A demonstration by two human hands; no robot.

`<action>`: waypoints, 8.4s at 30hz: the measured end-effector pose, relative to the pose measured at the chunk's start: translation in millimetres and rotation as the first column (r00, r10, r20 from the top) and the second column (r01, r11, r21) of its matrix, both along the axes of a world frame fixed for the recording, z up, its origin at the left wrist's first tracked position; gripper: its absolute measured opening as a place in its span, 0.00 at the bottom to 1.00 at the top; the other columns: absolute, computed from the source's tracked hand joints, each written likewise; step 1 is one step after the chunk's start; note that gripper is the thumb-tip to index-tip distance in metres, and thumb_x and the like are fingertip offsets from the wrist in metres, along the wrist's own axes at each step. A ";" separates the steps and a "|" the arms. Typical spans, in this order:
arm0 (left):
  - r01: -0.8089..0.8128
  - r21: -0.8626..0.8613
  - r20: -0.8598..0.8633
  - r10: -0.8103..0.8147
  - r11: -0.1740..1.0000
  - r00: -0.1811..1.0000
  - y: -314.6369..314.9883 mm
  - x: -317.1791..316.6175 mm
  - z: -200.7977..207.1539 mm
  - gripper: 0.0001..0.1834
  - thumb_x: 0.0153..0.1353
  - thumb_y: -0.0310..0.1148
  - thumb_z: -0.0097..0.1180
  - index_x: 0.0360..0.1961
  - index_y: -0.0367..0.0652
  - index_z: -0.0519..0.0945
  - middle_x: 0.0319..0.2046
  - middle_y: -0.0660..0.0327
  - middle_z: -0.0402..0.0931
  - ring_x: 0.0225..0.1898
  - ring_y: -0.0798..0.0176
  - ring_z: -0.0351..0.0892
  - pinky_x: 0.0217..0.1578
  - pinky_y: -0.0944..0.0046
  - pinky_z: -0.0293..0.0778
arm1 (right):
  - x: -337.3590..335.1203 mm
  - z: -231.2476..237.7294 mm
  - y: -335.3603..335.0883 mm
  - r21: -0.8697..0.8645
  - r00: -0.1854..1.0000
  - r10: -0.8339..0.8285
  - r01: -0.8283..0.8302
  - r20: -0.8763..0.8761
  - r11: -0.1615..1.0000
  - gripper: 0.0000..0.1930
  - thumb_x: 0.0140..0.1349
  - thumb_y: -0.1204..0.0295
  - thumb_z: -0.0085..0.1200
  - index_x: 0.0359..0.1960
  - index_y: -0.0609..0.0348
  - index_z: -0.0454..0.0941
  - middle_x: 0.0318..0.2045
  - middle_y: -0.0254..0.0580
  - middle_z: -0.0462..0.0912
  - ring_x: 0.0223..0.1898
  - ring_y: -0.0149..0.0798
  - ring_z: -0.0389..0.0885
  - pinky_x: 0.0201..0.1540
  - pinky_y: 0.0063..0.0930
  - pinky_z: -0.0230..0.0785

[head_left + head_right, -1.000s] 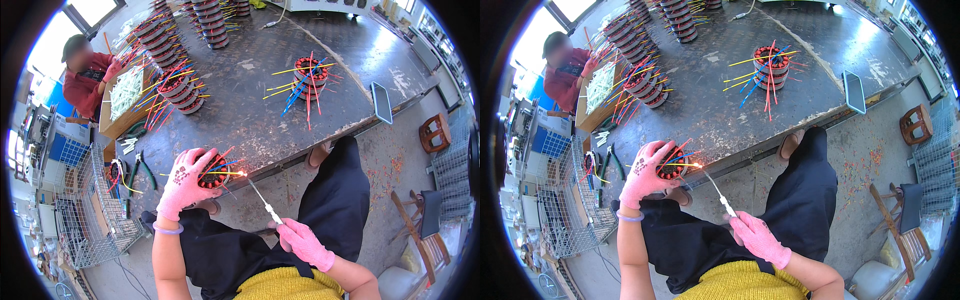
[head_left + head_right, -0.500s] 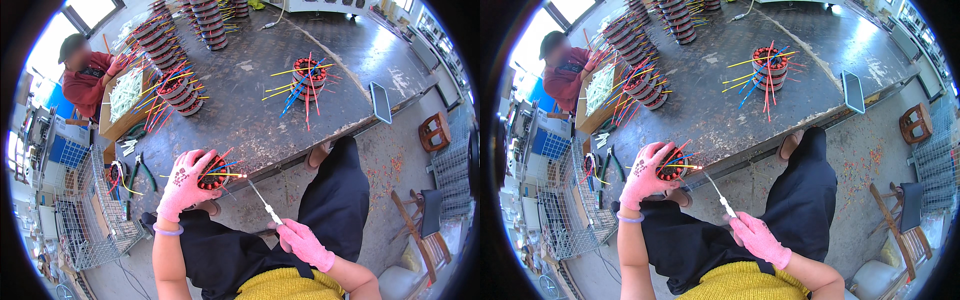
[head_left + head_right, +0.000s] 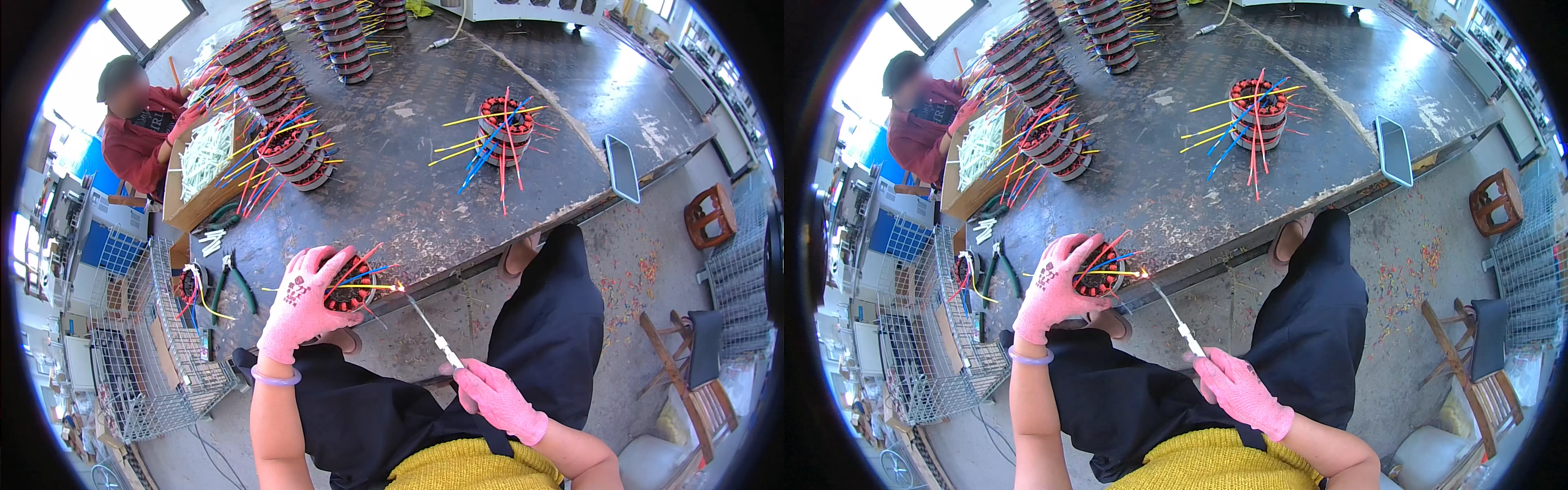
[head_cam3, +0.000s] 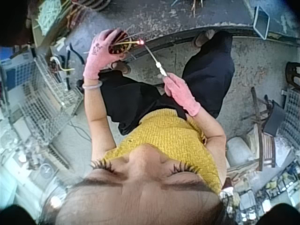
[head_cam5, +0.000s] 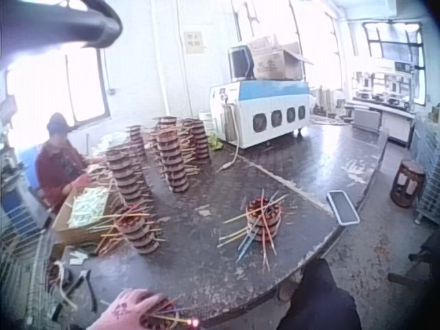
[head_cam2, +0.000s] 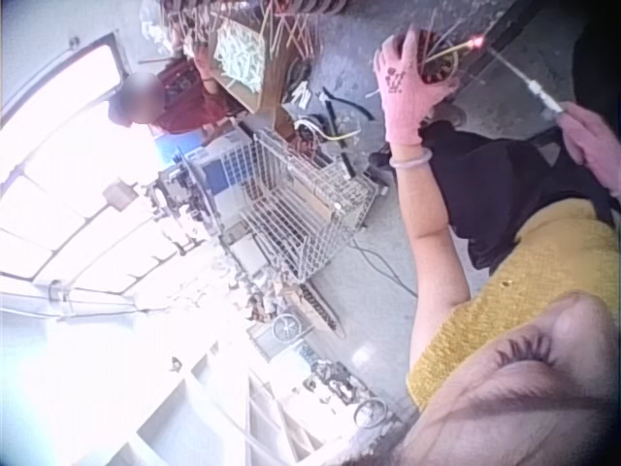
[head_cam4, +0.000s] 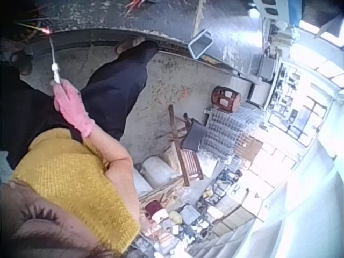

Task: The person solders and manages wires on motor stators. They use a soldering iron to connect colorful wires to the stator ring, then place the finished components into stacks on a workbench.

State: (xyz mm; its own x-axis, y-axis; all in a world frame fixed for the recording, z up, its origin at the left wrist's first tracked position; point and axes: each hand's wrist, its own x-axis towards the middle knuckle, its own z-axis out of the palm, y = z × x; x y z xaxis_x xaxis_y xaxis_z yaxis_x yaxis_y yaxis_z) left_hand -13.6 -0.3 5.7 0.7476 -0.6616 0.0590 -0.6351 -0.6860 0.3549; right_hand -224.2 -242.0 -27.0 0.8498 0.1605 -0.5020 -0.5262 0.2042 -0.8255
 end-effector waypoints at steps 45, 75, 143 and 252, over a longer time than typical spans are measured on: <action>-0.009 0.002 -0.007 0.009 1.000 1.000 0.1 -0.7 -0.4 0.51 0.31 0.37 0.77 0.64 0.43 0.72 0.57 0.50 0.70 0.60 0.44 0.68 0.63 0.50 0.64 | 2.9 -0.5 1.8 -0.009 1.000 0.007 -0.007 -0.019 1.000 0.18 0.75 0.64 0.41 0.54 0.63 0.75 0.18 0.29 0.68 0.21 0.24 0.65 0.27 0.22 0.59; -0.033 -0.004 -0.007 0.033 0.999 0.999 -0.9 -2.2 -2.1 0.50 0.34 0.42 0.77 0.64 0.44 0.72 0.55 0.49 0.71 0.58 0.43 0.69 0.62 0.50 0.64 | 2.5 -4.9 2.5 0.026 1.000 -0.016 0.016 -0.001 1.000 0.18 0.75 0.64 0.41 0.54 0.64 0.75 0.18 0.29 0.68 0.21 0.24 0.64 0.26 0.22 0.59; -0.037 -0.512 0.557 0.364 0.858 0.746 11.0 -21.8 24.5 0.59 0.26 0.45 0.82 0.62 0.38 0.65 0.56 0.50 0.67 0.60 0.40 0.66 0.64 0.38 0.62 | -2.4 63.8 3.5 -0.067 0.982 -0.166 0.172 0.087 0.983 0.20 0.75 0.57 0.41 0.50 0.60 0.77 0.14 0.21 0.63 0.13 0.19 0.53 0.16 0.18 0.40; -0.169 -0.499 0.050 0.223 0.850 0.973 8.5 -16.0 21.8 0.56 0.30 0.45 0.79 0.64 0.36 0.68 0.53 0.50 0.72 0.54 0.46 0.74 0.57 0.52 0.70 | -0.4 79.8 4.5 0.090 0.995 -0.099 0.101 -0.022 0.991 0.21 0.76 0.63 0.42 0.61 0.67 0.70 0.20 0.25 0.68 0.20 0.19 0.58 0.23 0.15 0.49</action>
